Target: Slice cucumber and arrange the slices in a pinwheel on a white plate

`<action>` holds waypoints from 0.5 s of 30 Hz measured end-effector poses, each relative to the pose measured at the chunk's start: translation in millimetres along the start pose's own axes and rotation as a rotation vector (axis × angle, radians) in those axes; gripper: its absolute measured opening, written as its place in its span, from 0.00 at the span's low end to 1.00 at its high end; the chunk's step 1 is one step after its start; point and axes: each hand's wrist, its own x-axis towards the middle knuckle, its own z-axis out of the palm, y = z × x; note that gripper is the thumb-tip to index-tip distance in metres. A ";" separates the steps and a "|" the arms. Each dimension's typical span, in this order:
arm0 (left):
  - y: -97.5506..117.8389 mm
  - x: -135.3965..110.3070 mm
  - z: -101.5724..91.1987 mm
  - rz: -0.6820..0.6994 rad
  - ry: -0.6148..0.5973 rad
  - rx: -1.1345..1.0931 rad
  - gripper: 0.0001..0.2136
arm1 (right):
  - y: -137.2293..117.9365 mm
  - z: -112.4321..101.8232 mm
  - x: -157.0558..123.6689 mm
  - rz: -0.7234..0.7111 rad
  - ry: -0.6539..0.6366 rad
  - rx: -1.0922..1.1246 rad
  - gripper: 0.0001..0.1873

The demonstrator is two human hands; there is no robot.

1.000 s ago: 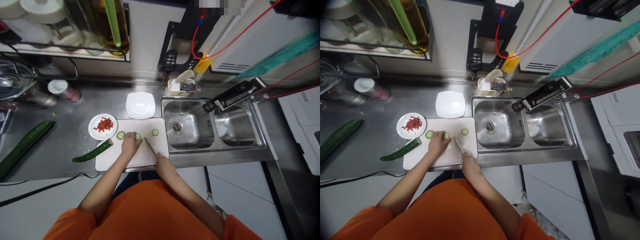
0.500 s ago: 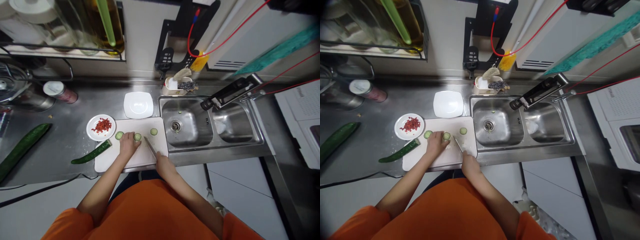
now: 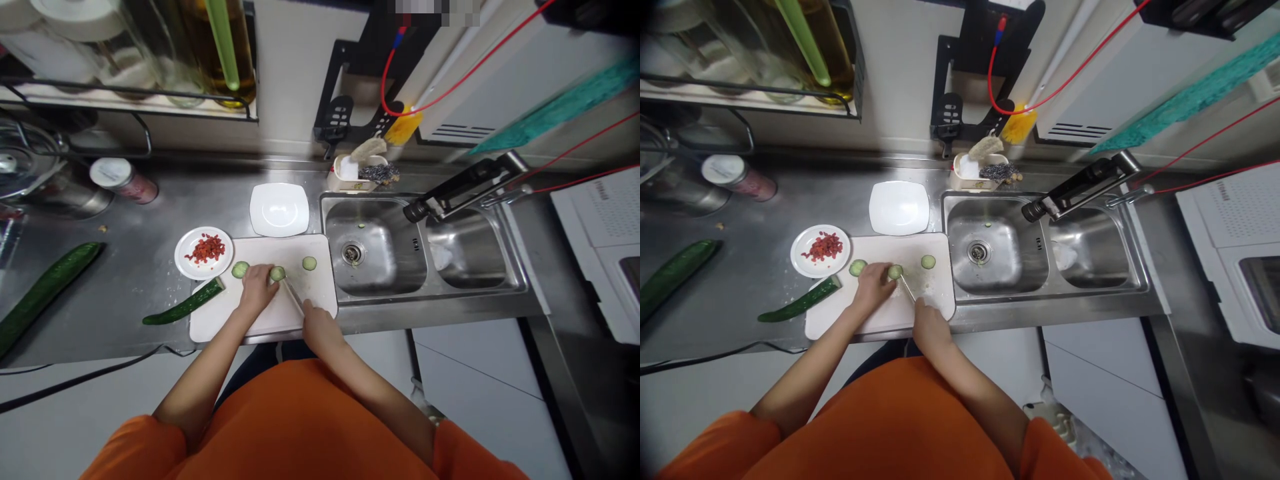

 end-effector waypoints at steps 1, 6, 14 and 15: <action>-0.2 -0.8 0.6 -0.004 0.007 0.009 0.19 | -2.5 0.2 0.7 -0.007 0.001 0.002 0.19; -2.0 -1.1 3.8 -0.015 0.016 0.046 0.16 | -9.8 0.4 5.0 -0.020 0.003 0.010 0.21; -2.9 0.3 5.5 -0.023 0.031 0.047 0.16 | -10.4 7.6 9.2 -0.025 0.038 -0.019 0.20; -2.7 0.4 5.5 -0.023 0.030 0.044 0.16 | -10.4 8.0 9.5 -0.028 0.040 -0.019 0.20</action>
